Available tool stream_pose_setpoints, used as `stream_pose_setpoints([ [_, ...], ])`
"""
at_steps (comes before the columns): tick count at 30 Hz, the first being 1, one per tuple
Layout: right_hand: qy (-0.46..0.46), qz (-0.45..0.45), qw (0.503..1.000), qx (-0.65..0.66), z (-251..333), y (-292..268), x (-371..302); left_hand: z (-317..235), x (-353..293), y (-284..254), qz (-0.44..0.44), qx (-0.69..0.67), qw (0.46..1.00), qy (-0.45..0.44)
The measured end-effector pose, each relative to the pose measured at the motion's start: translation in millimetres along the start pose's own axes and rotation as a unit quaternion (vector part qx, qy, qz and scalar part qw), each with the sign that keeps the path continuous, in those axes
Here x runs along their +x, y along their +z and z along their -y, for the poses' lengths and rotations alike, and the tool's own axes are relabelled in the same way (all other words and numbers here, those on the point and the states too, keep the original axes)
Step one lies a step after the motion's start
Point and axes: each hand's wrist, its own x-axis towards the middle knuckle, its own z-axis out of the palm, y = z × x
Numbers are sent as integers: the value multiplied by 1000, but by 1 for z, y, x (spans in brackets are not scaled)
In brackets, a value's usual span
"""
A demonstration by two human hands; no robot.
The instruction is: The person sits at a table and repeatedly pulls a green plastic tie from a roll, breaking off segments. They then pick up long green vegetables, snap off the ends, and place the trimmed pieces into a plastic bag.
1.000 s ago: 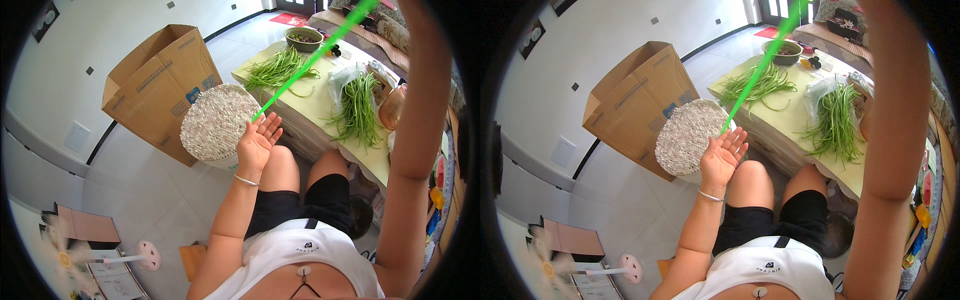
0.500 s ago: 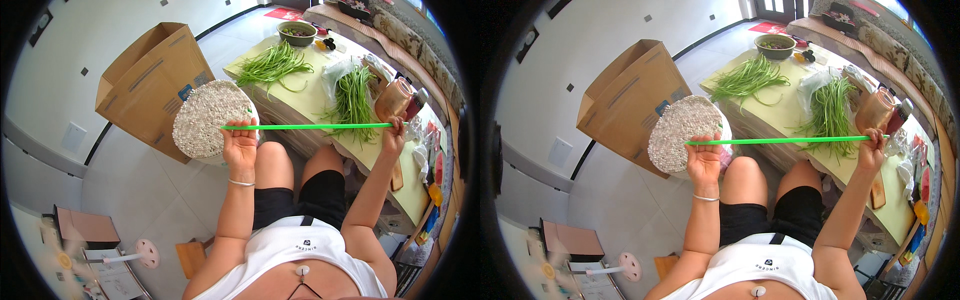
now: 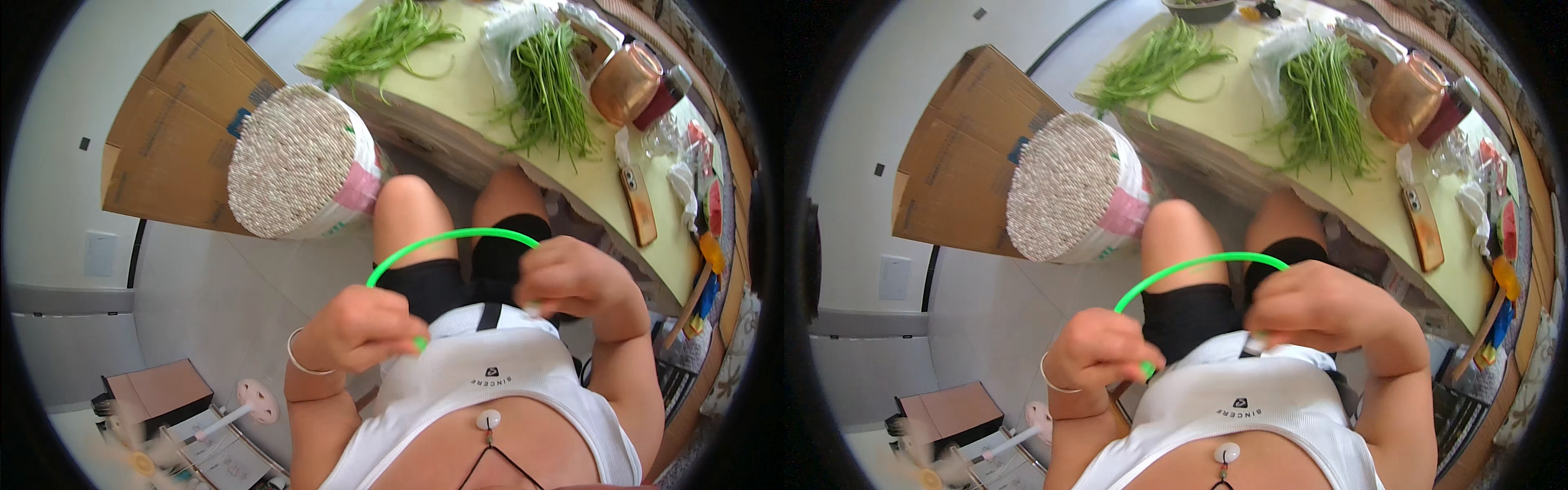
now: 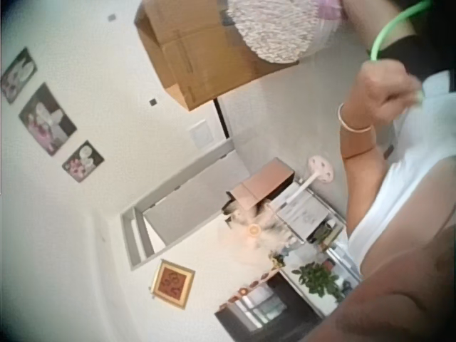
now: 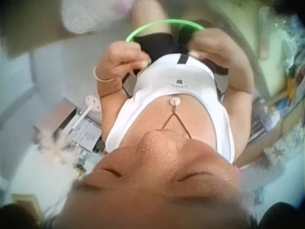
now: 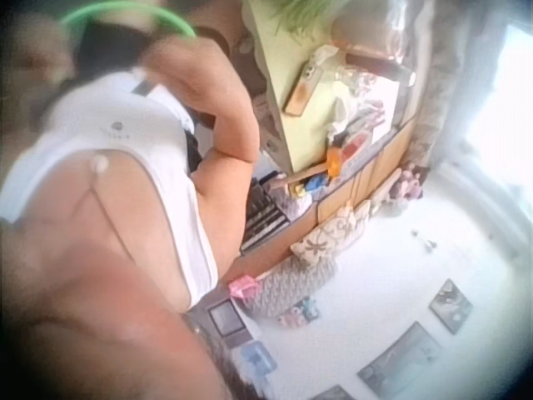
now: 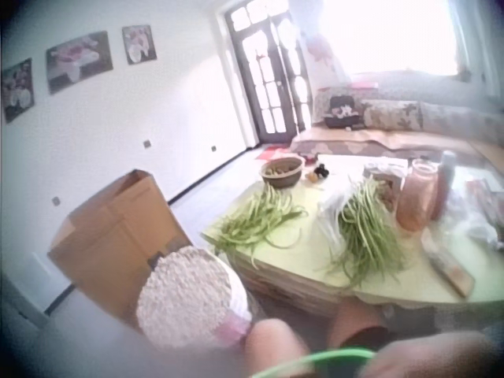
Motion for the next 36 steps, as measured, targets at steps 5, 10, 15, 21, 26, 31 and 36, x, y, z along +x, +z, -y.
stream_pose_setpoints([
  [5,114,3,983,-143,-24,48,8,38,2,40,-148,88,980,-104],
  [10,146,42,969,-198,-37,72,9,50,-2,54,-185,133,966,-121],
  [15,160,61,962,-213,-45,79,12,57,-6,57,-178,168,959,-141],
  [21,175,117,956,-205,-58,84,10,71,-4,60,-145,161,965,-147],
  [26,130,60,973,-182,-69,75,14,77,-1,52,-154,167,967,-115],
  [31,97,5,982,-159,-82,65,9,88,-7,40,-162,196,965,-62],
  [36,111,63,975,-183,-83,71,9,91,-7,46,-139,225,962,-67],
])
